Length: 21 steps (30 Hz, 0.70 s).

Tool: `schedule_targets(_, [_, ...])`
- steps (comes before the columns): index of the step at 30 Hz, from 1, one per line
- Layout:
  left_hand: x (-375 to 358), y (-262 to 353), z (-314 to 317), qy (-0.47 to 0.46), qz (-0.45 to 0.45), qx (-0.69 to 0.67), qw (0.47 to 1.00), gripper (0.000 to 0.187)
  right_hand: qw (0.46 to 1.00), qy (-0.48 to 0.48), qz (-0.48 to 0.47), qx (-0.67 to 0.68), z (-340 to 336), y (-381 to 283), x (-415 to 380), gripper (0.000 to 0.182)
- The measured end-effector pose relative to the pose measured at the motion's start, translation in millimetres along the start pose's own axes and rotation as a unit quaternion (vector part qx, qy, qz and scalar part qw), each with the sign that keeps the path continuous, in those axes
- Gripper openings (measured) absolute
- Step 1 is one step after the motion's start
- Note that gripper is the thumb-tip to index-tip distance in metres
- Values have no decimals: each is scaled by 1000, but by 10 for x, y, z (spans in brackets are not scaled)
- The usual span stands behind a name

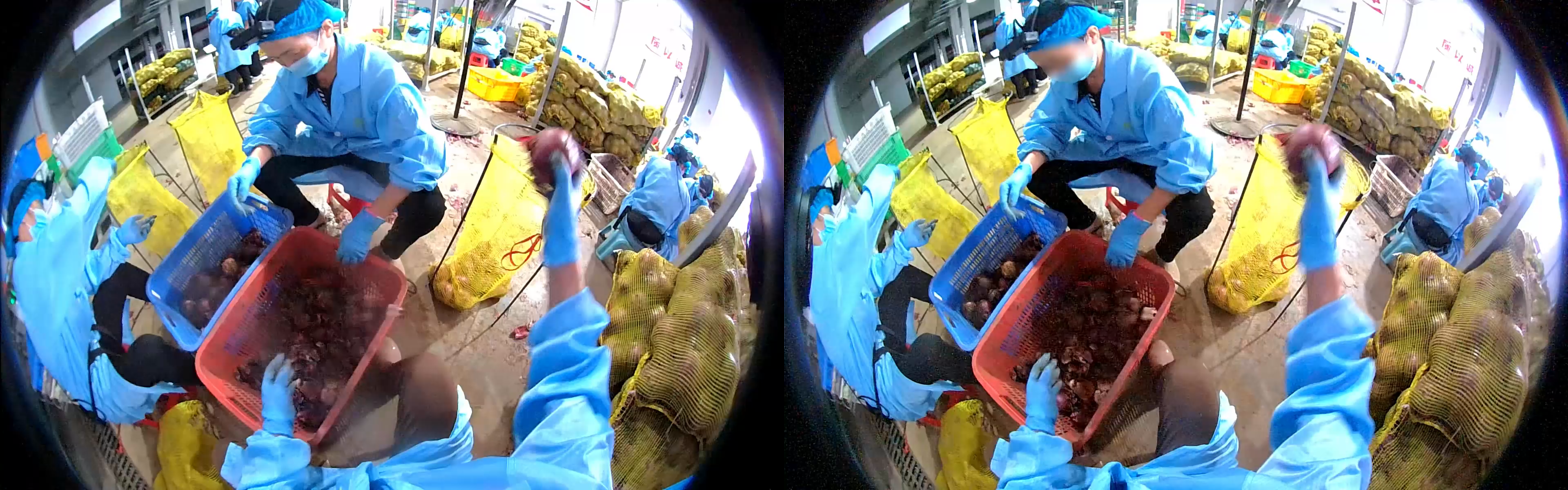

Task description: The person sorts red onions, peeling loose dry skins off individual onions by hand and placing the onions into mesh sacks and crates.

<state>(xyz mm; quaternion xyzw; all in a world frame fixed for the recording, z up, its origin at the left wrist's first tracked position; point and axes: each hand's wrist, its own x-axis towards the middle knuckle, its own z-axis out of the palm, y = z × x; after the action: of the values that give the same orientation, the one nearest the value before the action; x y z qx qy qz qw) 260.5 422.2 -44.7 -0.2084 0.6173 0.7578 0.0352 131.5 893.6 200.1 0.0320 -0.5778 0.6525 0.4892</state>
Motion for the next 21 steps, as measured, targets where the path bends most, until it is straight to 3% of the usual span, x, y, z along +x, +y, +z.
schedule_targets(1, [4,-148,-168,28,-22,1,999,36,984,37,-81,-155,-110,-42,253,49])
schedule_targets(2, [32,-320,-380,40,-19,-2,999,36,977,1,-88,-192,-351,89,495,61])
schedule_targets(5, [23,-453,-775,106,-65,16,992,34,940,-86,4,-331,-802,291,703,52])
schedule_targets(7, [-32,-415,-777,131,-45,-14,990,31,961,-116,-31,-251,-451,86,163,41])
schedule_targets(9, [-1,-457,-770,119,-3,-14,993,29,979,-113,90,-141,-10,-148,-558,37])
schedule_targets(11, [-16,-316,-596,117,5,-1,993,29,981,-149,108,-68,145,184,-1235,32])
schedule_targets(13, [262,-525,-621,59,-52,20,997,29,951,-246,140,-121,213,594,-1884,28])
schedule_targets(15, [410,-628,-447,20,-34,30,999,27,925,-262,265,-71,465,783,-2349,25])
schedule_targets(17, [683,-774,-263,14,-76,98,992,27,908,-237,346,-20,643,905,-2511,25])
schedule_targets(19, [1002,-1079,-110,-37,-1,230,973,30,901,-250,354,-28,752,877,-2440,26])
schedule_targets(21, [1232,-1158,248,-77,-46,211,973,33,908,-201,367,-39,857,896,-2398,27])
